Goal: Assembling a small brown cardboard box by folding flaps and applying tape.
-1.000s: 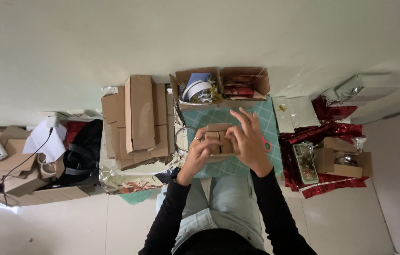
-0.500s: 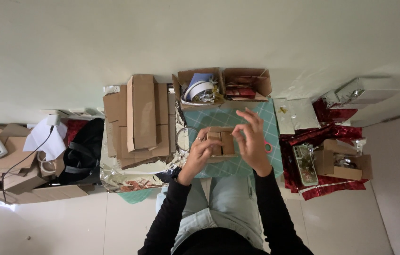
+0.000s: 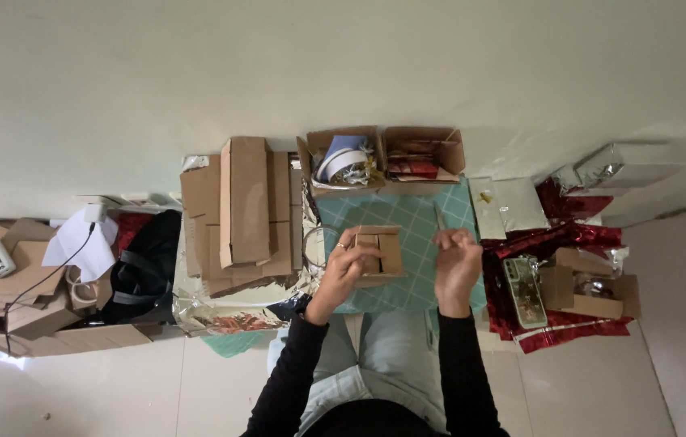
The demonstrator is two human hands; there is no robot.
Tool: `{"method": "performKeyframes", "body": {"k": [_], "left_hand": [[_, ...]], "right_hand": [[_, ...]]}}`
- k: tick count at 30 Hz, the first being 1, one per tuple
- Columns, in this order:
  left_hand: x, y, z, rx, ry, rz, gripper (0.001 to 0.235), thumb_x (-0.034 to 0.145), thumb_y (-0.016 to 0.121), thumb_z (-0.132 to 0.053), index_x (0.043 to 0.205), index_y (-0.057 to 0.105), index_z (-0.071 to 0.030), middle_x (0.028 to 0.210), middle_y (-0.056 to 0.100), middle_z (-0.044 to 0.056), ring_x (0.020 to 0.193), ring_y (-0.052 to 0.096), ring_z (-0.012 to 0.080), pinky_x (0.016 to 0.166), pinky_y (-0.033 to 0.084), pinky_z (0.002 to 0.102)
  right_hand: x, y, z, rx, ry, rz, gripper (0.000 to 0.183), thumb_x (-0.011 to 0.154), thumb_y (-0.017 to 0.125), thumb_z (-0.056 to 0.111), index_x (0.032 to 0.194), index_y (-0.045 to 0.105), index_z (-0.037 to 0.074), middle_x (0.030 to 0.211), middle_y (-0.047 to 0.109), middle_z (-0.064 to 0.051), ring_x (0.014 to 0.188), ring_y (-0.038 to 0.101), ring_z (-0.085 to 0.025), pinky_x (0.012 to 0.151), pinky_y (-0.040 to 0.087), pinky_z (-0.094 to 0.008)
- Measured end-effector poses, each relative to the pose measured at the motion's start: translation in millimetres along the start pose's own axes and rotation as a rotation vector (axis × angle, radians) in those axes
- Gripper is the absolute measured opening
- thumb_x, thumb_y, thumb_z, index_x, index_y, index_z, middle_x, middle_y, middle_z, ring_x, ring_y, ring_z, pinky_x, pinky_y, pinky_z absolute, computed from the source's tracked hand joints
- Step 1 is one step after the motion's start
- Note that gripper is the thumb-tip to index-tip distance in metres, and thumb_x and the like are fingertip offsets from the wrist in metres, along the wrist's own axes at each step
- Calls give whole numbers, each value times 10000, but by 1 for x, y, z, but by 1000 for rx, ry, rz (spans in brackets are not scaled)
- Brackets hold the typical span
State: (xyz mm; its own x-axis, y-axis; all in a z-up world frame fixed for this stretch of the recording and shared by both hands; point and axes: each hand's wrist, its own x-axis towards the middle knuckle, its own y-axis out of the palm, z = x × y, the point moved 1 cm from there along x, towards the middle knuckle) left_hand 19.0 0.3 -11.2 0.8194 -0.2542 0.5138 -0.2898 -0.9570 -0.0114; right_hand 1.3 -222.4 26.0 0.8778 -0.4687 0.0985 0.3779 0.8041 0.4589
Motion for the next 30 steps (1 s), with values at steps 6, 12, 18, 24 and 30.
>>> {"method": "performKeyframes", "body": {"k": [6, 12, 18, 24, 30], "left_hand": [[5, -2, 10, 12, 27, -1, 350, 917, 460, -140, 1083, 768, -141, 1349, 530, 258, 1251, 538, 449, 1043, 421, 533], [-6, 5, 15, 15, 17, -2, 353, 916, 463, -143, 1088, 770, -147, 1346, 530, 259, 1256, 538, 450, 1043, 422, 534], [-8, 9, -2, -22, 18, -25, 356, 921, 447, -160, 1082, 763, -133, 1301, 552, 251, 1205, 555, 436, 1024, 438, 519], [-7, 10, 7, -43, 20, -44, 347, 935, 437, -183, 1063, 756, -138, 1314, 541, 241, 1189, 557, 411, 1008, 445, 520], [-7, 15, 6, -79, -54, -92, 364, 933, 434, -83, 1147, 728, -100, 1360, 525, 230, 1245, 541, 384, 1034, 422, 507]], "right_hand": [[19, -41, -8, 63, 20, -144, 233, 1064, 547, 329, 901, 537, 163, 905, 496, -3, 945, 540, -172, 912, 420, -362], [15, -84, -10, 107, 70, -307, 218, 1073, 614, 357, 944, 565, 187, 923, 512, 40, 924, 526, -139, 899, 426, -343], [8, -106, 6, 299, 125, -550, 197, 1061, 681, 345, 999, 602, 176, 926, 564, 78, 825, 513, -96, 768, 473, -241], [4, -89, 18, 502, 215, -596, 250, 1037, 659, 348, 1184, 571, 166, 1155, 596, 19, 965, 580, -120, 812, 511, -251], [-19, 0, 26, 56, 231, -135, 185, 1054, 618, 174, 1208, 598, 75, 1040, 628, -79, 883, 557, -168, 715, 442, -325]]}}
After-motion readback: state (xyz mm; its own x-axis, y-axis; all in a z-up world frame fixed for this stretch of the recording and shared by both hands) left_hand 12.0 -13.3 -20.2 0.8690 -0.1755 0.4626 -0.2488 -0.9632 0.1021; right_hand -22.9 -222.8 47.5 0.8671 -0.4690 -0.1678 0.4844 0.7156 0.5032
